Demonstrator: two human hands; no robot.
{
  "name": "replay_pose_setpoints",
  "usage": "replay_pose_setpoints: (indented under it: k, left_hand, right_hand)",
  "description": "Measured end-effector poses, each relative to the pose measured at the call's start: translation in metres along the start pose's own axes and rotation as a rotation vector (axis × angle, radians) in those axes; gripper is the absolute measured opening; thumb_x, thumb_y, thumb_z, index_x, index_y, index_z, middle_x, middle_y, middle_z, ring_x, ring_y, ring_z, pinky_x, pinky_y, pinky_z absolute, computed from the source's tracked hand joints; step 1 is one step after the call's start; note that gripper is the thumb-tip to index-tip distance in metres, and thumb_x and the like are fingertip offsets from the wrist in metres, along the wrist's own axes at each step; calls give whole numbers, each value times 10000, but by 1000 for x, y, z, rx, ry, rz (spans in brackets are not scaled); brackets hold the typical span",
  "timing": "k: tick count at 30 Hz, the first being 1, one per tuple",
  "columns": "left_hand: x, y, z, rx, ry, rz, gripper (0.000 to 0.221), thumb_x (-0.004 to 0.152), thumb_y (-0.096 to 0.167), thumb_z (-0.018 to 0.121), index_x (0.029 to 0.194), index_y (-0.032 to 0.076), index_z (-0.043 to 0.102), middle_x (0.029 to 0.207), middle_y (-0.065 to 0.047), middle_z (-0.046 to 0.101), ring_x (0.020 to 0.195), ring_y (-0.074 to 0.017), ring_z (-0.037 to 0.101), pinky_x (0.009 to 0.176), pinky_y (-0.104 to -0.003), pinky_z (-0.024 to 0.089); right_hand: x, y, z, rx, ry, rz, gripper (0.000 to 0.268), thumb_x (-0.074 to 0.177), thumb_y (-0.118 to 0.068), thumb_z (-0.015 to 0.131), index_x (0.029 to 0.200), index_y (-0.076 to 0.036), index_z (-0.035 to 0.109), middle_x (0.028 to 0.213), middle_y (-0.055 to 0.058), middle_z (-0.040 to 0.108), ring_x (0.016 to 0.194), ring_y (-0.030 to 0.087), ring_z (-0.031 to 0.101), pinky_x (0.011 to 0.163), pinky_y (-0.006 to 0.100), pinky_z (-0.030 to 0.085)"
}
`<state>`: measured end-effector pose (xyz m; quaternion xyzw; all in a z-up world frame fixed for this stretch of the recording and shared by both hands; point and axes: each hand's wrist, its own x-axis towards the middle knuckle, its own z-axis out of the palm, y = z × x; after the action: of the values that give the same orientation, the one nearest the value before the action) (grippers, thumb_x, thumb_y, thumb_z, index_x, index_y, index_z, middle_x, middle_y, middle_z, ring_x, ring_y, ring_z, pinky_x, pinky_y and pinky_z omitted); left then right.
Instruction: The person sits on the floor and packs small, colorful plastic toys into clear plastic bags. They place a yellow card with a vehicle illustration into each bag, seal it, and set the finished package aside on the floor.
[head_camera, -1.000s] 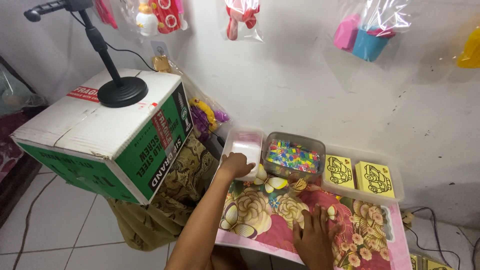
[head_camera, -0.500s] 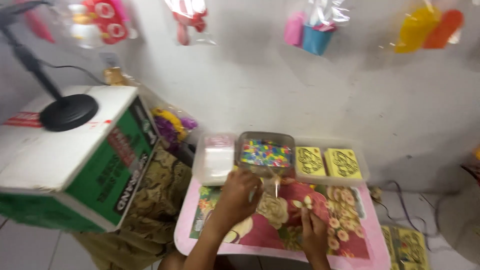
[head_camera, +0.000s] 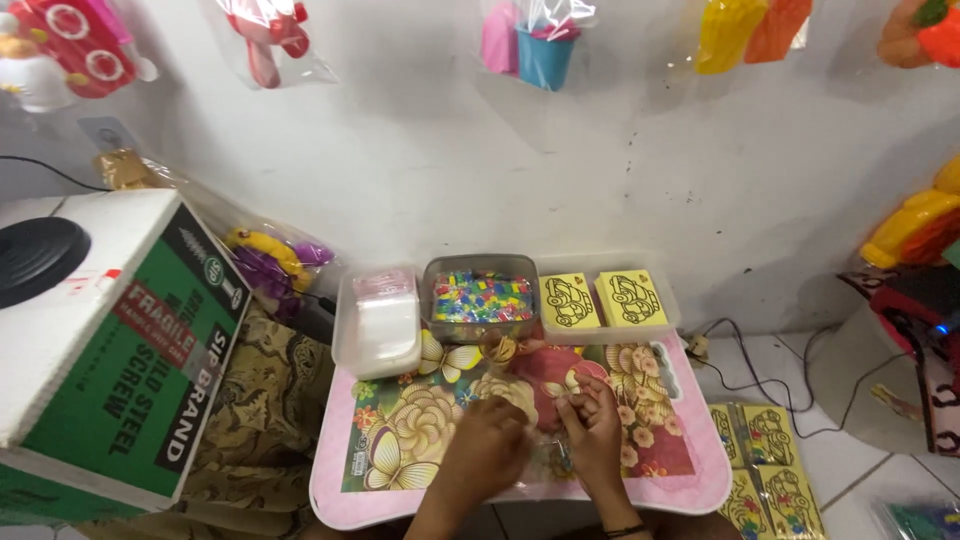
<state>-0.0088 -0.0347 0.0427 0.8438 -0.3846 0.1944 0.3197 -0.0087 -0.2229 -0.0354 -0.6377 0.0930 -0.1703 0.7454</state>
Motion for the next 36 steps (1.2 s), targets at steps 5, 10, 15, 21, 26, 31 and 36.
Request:
replay_pose_setpoints:
  k: [5,10,15,21,26,31,36]
  left_hand:
    - [1,-12,-3,-268,45,-605,187,908,267,644,900,84,679,765,-70,708,671,-220,637,622,-359,508]
    - [-8,-50,18,-452,-120,-706,329,900,264,672,1183,109,736,796,-25,728,611,-127,578,591,-287,470]
    - [8,-40,10,-664,-205,-854,247,893,182,718,1047,4,792,843,-59,787,692,-116,677,684,-252,561]
    - [-4,-63,37,-580,-38,-721,177,862,192,751,842,19,782,768,-37,708,653,-122,595,643,-271,496]
    - [-9,-64,33,-684,87,-717,79,834,95,807,851,18,798,679,-3,637,588,-89,487,578,-245,431]
    - [-9,-60,30,-586,62,-695,105,844,145,807,840,41,805,718,-12,690,552,-87,514,546,-253,435]
    - [-10,-58,29,-540,73,-559,152,890,162,729,864,18,770,782,-22,692,608,-122,536,583,-264,447]
  right_hand:
    - [-3,-17,2,103,-13,48,464,892,31,639,1334,-22,508,827,148,702,661,200,642,603,293,513]
    - [-3,-19,3,154,-23,46,466,897,42,623,1337,-21,484,842,170,710,665,215,642,614,314,521]
    - [-5,-25,3,-18,-12,36,444,924,-17,632,1346,-63,501,859,142,752,689,173,658,577,267,492]
    - [-5,-27,3,88,-43,63,489,902,-3,641,1364,-52,489,969,218,782,757,247,731,677,325,587]
    - [-7,-38,11,-177,-127,89,600,846,42,693,1395,-97,495,981,196,810,824,224,778,680,302,627]
    - [-4,-38,11,-365,-156,77,554,839,-35,740,1352,-127,554,888,133,799,726,175,763,600,278,603]
    - [16,-15,2,-99,-213,82,590,790,66,763,1331,-38,551,844,177,768,671,212,728,589,283,572]
